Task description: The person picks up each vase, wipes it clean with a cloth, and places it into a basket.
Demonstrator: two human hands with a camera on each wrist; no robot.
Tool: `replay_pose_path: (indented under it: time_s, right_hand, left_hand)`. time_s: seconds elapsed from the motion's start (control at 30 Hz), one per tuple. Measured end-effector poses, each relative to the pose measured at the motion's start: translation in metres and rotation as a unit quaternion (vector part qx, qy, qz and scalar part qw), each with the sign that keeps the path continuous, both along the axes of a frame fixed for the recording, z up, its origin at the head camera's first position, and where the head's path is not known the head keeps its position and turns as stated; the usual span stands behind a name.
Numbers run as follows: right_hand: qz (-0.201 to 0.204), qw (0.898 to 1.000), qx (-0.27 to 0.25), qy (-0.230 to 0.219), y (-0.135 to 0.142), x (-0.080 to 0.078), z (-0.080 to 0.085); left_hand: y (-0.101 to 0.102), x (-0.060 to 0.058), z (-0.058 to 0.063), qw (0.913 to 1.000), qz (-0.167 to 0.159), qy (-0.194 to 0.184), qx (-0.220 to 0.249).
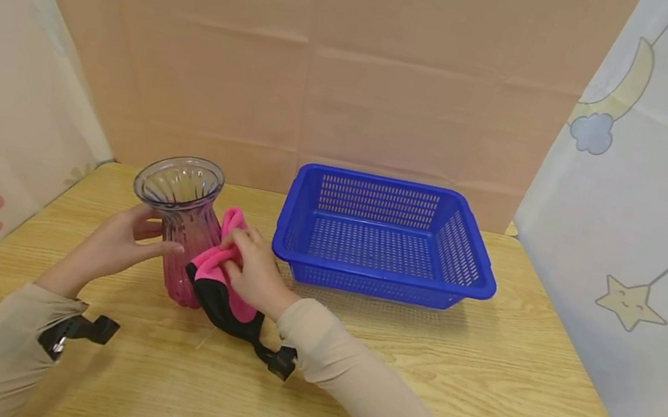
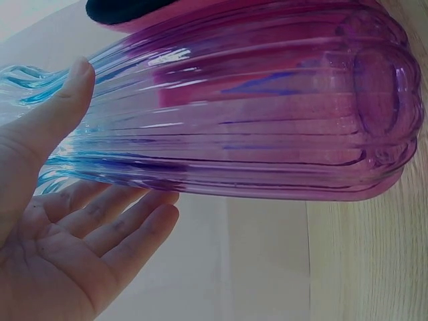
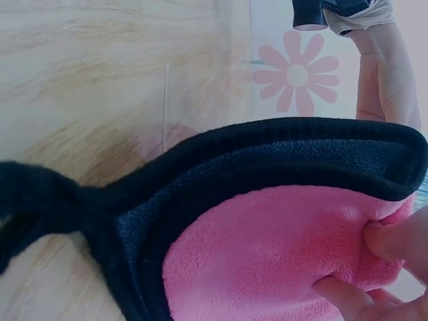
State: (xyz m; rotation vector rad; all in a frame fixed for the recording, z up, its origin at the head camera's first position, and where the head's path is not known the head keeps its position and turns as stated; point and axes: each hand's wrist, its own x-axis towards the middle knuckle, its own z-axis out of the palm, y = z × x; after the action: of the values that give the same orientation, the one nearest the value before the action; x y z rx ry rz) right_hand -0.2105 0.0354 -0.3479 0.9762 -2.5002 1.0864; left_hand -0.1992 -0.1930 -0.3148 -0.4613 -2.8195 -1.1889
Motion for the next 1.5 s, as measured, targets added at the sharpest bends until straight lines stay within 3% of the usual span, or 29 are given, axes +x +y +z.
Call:
replay_pose_path:
  time_s: [0.57,0.93,1.27,1.5]
  right_hand:
    - [0.007,0.999,-0.046,-0.002,-0.001,0.000,0.001]
    - [0.007,0.998,-0.055,-0.007,-0.004,0.000,0.008]
    - [-0.003,0.998,-0.066,0.022,-0.007,0.000,0.017]
    - [0.005,0.996,-0.092,0.008,-0.008,0.001,0.023]
  left_hand:
    - [0.000,0.000,-0.001,1.0000,0.001,-0.004,0.005]
    - [0.001,0.006,0.003,0.9999,0.001,0.003,0.011]
    - [0.001,0.004,0.003,0.9999,-0.001,-0.002,0.010]
    - [0.000,0.002,0.001,0.9999,-0.002,0.014,0.002]
